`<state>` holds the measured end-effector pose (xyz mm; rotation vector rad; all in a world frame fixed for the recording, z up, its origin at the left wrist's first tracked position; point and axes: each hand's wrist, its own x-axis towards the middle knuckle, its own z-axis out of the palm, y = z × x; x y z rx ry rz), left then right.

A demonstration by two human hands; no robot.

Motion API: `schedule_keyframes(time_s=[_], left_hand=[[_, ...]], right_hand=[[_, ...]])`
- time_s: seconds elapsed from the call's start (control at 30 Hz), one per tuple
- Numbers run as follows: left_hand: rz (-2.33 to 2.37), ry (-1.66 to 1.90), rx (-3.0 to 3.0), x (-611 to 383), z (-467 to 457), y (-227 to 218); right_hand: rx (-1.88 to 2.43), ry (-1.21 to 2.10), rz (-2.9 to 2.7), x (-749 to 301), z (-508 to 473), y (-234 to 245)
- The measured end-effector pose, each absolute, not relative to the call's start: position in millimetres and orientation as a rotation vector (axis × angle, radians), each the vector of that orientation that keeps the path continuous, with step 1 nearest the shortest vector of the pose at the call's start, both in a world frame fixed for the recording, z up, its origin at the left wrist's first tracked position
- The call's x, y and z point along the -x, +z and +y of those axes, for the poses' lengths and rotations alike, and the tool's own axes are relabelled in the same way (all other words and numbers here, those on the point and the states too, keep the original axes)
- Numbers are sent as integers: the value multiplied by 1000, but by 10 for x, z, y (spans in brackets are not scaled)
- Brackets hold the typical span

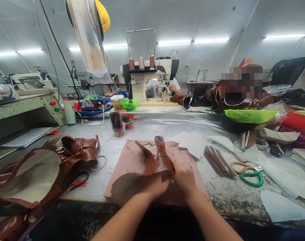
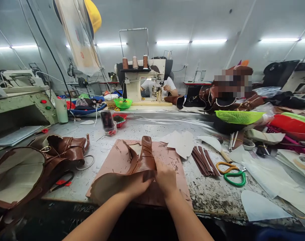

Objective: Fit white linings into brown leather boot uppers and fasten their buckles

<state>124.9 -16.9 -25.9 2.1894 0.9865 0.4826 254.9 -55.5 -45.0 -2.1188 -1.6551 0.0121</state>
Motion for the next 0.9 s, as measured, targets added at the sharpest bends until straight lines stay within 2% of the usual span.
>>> schedule_keyframes(time_s=[0.1,0.33,0.47,0.67,0.9], left_hand=[[953,506,-2152,-1193,-262,-305],[812,273,-2360,-871,-90,-558],[835,96,-2688,-804,550,-457],[892,29,-2809,-944,1447,-410],[1160,161,-2894,-948,1254,-218]], right_hand=[[2077,32,-1614,-2563,-490,-406],[1913,116,-1479,-2628,-5,-329],[1797,226,-1404,-2577,325,-387],[1757,386,-1345,-2534,430,-669],[1860,550,-1321,-2675,317,-772]])
